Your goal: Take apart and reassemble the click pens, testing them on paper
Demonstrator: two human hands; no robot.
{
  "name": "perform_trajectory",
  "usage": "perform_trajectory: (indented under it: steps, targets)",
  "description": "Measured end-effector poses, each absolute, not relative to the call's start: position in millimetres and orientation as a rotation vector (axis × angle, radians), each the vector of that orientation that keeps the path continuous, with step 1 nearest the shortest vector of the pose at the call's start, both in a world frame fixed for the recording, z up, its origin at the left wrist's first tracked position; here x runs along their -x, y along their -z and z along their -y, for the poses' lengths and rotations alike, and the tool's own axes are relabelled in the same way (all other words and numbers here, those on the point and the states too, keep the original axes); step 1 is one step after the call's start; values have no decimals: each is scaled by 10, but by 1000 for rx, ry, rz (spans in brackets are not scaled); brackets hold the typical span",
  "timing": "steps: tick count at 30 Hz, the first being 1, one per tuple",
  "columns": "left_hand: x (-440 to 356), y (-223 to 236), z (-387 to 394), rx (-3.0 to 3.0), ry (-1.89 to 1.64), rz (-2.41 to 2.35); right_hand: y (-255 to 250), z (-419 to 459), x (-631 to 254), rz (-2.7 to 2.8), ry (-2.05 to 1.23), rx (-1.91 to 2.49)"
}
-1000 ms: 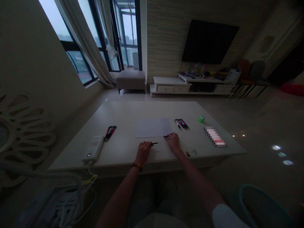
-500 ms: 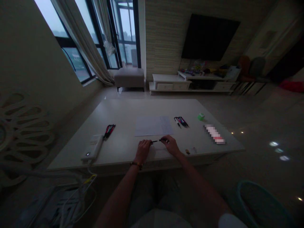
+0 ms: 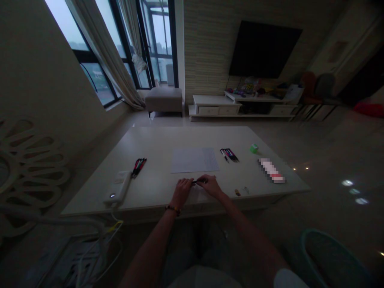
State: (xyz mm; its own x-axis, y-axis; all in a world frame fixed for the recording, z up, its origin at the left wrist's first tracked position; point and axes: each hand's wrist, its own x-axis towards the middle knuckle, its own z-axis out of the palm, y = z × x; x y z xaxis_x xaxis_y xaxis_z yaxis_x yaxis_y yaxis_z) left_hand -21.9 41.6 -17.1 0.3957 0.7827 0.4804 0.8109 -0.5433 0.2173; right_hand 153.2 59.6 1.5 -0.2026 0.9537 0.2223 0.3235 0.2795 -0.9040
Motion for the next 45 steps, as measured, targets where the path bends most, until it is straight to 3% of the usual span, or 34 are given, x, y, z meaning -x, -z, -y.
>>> perform_trajectory:
  steps: [7,10,14,21,32,45]
  targets:
    - [231,177,-397,2595,839,1482,58,-601,-1319,1550,-1114,1147]
    - [212,148,-402,2565,835,1522,106,-588,-1558,1642,-914,1238]
    - [191,148,-429,2535,858,1546,245,-638,-2032,1512,-406,1551]
    - [195,174,-442,2530,830,1561,353,-833,-2135,1589,-292,1640]
    - [183,130,-420,2543,793,1517,-20,-512,-1728,1579,-887,1201]
    - [189,129,-410,2547,808,1513,-62,-530,-1741,1624,-850,1200]
